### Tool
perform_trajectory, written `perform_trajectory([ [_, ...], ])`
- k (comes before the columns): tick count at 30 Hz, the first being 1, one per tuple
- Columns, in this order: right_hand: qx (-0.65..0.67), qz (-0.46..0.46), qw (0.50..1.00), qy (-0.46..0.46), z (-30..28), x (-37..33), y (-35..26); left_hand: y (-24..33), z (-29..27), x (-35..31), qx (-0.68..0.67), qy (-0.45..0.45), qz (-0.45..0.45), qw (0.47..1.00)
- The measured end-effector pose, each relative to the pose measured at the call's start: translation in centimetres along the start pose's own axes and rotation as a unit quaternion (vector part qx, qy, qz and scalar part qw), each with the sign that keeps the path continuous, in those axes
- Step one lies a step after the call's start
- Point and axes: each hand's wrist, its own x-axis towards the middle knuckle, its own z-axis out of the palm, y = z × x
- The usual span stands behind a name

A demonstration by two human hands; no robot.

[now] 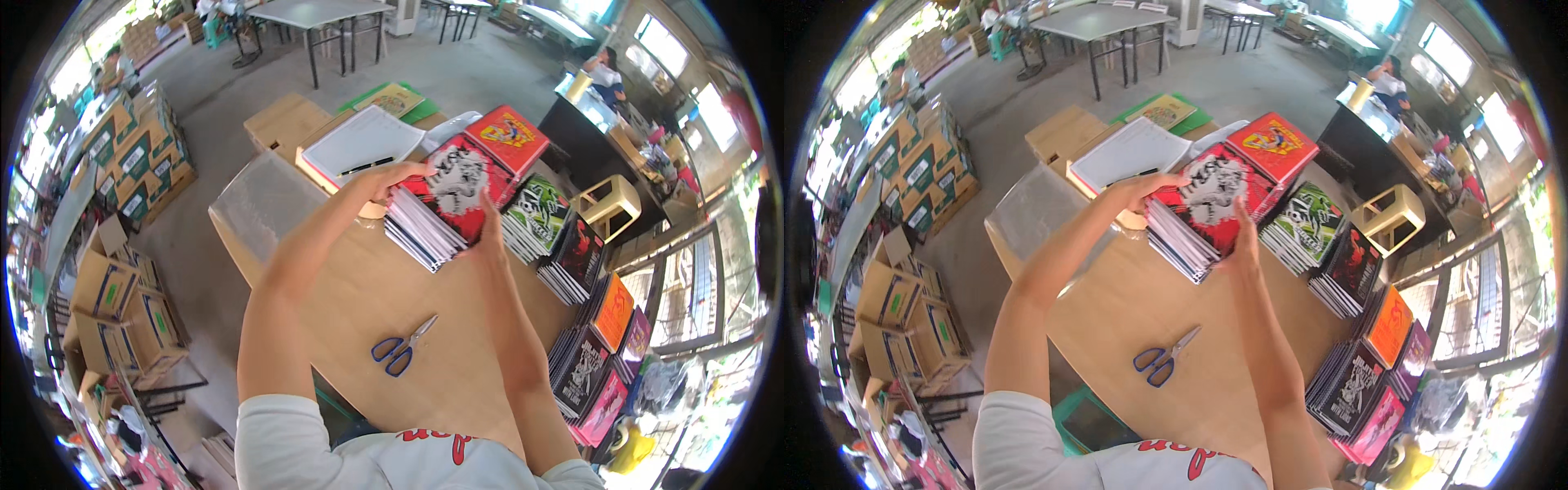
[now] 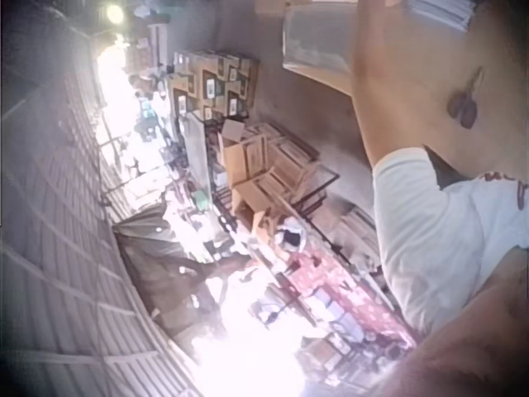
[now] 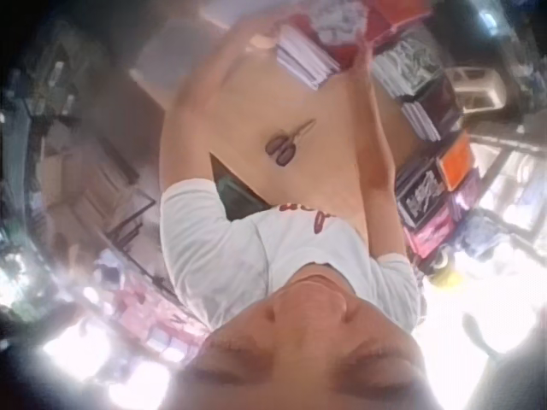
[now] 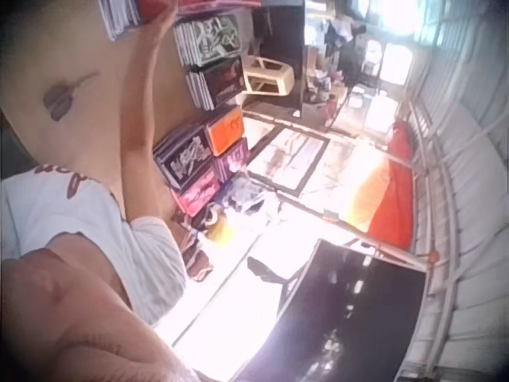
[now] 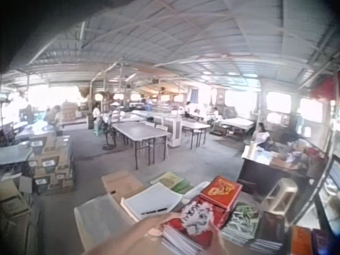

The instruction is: The person sorts a large stack of notebooks by theme and cover art, arranging them into multiple smaller stacks on a table and checking items off on a clipboard.

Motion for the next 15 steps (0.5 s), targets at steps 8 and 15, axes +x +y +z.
perform_trajectory([
  [8, -0.072, 0.001, 0.997, 0.041, 1.7, -0.5, -0.7, 2.4, -1.3, 0.0, -0.004, -0.118, -0.002, 0.993],
  [15, -0.029, -0.089, 0.995, 0.040, -2.0, -0.4, -0.4, 1.7, 1.1, -1.6, 0.028, -0.073, 0.001, 0.997],
])
